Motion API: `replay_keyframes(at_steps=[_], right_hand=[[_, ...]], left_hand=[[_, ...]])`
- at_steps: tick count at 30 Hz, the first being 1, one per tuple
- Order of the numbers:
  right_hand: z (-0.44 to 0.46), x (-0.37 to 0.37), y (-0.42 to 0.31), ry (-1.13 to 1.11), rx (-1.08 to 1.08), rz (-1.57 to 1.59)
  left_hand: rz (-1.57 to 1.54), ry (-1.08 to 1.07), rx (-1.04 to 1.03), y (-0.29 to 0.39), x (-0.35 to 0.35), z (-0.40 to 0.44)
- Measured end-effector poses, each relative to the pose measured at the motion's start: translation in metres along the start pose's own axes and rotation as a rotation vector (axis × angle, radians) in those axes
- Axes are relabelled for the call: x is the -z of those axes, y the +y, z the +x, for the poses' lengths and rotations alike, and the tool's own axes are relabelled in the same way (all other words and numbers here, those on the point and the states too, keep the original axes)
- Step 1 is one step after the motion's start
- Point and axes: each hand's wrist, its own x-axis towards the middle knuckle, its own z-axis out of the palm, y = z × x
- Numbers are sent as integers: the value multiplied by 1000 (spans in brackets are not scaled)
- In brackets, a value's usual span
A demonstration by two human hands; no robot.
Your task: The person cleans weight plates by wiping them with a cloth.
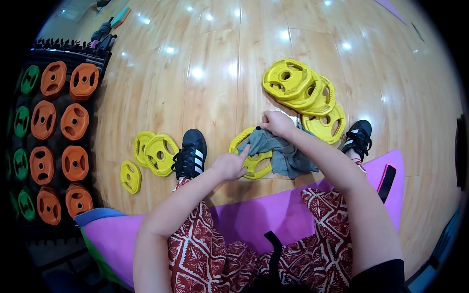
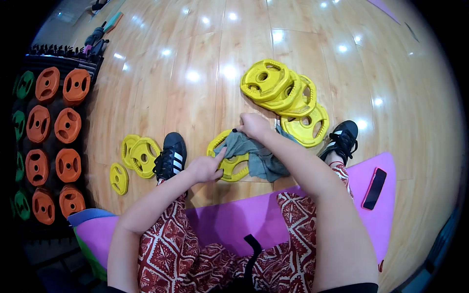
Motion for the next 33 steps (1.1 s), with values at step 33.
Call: replay_keyframes(at_steps=[33], right_hand=[[-53, -1, -3, -110, -25, -280]], left_hand=[[-55, -78, -45, 14, 9, -6]])
